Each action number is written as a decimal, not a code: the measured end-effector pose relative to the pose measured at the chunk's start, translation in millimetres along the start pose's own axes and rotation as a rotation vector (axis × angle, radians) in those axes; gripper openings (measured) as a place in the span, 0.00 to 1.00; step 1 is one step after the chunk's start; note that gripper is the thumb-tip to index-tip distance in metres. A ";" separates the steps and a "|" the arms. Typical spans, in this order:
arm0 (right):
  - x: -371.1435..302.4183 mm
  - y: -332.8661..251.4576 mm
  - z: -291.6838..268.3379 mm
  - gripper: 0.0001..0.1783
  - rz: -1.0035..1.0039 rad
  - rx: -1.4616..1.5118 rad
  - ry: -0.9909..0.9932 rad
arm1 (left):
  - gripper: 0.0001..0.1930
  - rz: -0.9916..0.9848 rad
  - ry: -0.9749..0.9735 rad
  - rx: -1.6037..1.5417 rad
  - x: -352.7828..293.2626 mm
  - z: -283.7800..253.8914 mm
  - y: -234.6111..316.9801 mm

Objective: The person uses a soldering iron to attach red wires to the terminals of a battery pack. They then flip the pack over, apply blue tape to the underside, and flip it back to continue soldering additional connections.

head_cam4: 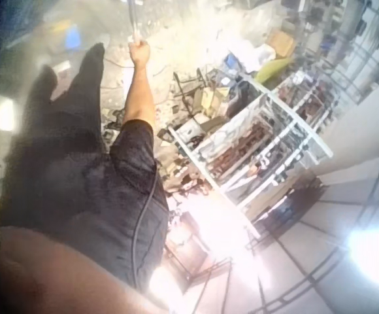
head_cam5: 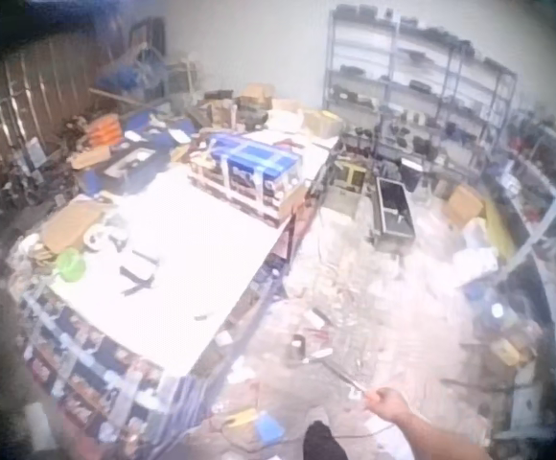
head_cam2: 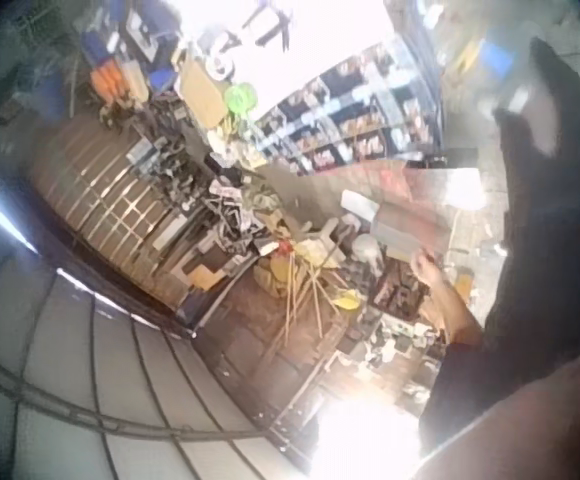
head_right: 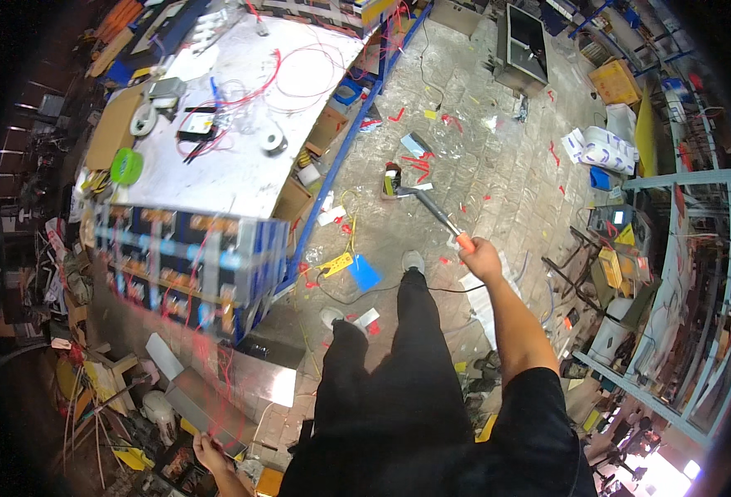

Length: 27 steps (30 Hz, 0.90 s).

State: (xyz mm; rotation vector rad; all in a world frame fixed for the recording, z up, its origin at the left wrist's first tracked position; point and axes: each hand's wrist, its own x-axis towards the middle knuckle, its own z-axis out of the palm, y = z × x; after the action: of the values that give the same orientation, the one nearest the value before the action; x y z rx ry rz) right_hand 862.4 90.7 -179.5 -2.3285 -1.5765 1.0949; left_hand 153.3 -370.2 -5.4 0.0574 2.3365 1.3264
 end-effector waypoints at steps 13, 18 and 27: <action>310.2 48.8 174.6 0.19 -0.062 -0.202 -0.165 | 0.17 -0.081 -0.185 1.516 -48.2 54.9 -90.4; 377.9 84.2 229.0 0.21 -0.053 -0.200 -0.239 | 0.21 0.036 0.001 0.871 -44.1 36.9 -99.4; 422.8 111.6 273.1 0.24 -0.065 -0.523 -0.041 | 0.15 0.422 -0.231 1.594 -43.8 72.8 -79.1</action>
State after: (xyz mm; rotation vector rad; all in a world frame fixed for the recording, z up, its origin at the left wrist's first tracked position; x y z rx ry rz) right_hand 859.1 322.2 -640.2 -2.5379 -2.1500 0.7881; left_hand 236.2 -365.0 -86.5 1.1062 2.5624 -0.6852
